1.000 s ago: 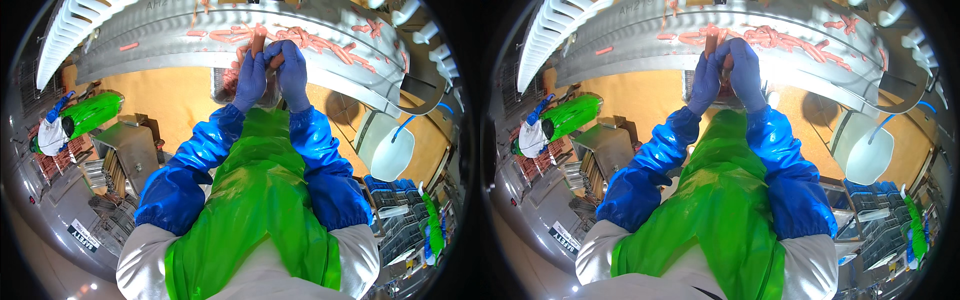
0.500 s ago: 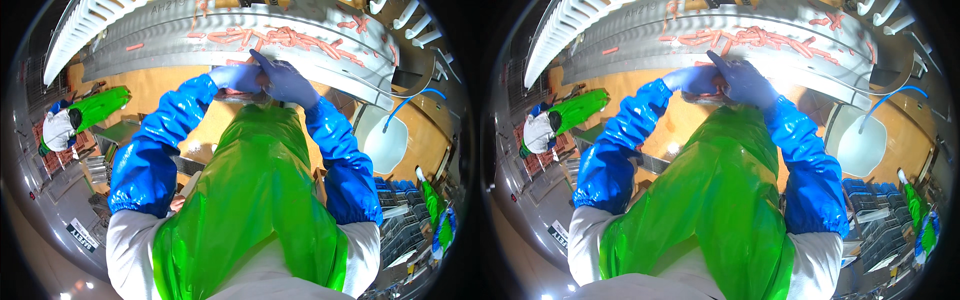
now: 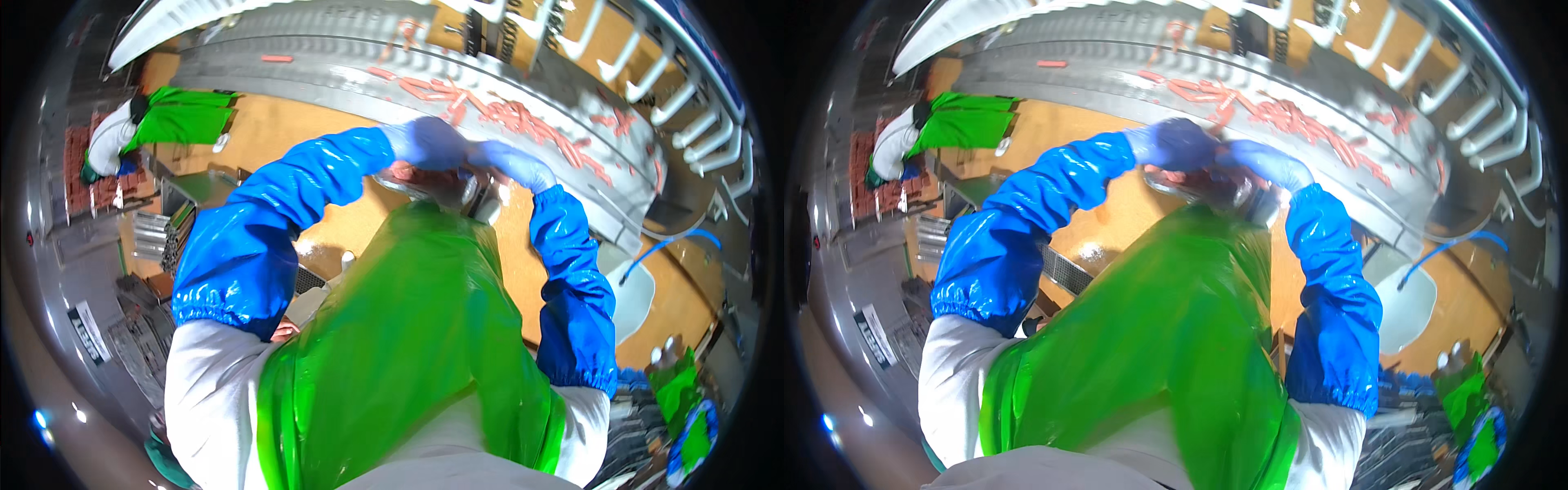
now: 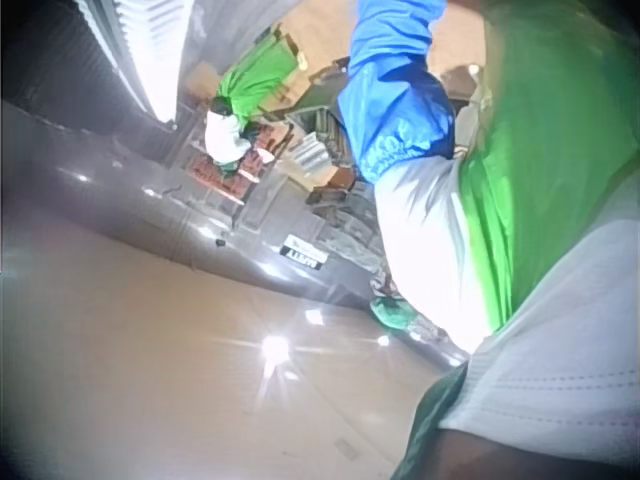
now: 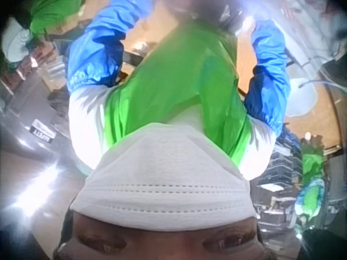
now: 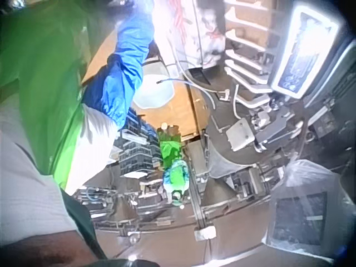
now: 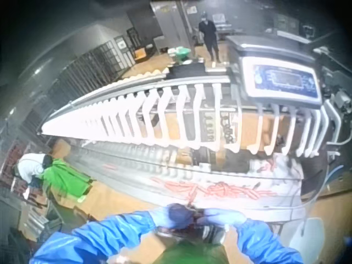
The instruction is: The person handles long strands of raw sausage meat, linking them together by hand, and places them onto a conveyor belt with white hooks. The person also picks up loose pieces from the belt and places them into a nearby container.
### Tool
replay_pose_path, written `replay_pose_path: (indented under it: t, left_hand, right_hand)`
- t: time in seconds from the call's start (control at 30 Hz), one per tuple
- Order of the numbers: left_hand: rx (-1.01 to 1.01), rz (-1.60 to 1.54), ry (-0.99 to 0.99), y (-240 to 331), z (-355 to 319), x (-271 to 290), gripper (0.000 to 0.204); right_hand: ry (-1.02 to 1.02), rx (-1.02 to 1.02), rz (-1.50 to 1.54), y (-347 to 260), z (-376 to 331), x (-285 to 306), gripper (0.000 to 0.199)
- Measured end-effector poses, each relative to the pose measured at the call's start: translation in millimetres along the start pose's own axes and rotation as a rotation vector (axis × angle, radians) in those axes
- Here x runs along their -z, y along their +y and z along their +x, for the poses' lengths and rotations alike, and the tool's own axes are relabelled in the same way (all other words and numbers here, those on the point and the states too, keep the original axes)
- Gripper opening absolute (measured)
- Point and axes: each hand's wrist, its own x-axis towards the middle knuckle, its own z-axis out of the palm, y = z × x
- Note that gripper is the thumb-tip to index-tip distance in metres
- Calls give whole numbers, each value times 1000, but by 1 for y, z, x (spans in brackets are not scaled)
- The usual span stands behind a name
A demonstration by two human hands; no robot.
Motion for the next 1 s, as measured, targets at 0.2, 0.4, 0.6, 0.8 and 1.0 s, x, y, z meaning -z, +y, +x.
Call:
replay_pose_path:
  t: [0.2, 0.4, 0.6, 0.8, 1.0]
  left_hand:
    - [-254, 557, 133, -56, 9, -10, 27]
    - [-172, 596, 185, -95, -7, -9, 25]
    - [-452, 452, 336, -114, -36, -10, 27]
    - [-152, 728, 174, -104, -41, 9, 28]
    - [-83, 609, 174, -89, -64, 17, 32]
  right_hand:
    - [59, 123, -79, -20, 31, -28, 35]
    - [29, -19, 197, 5, 89, -55, 35]
    - [236, -134, 787, 13, 112, -86, 21]
    - [360, 658, -516, 48, 135, -67, 16]
    - [447, 684, -593, 41, 139, -71, 28]
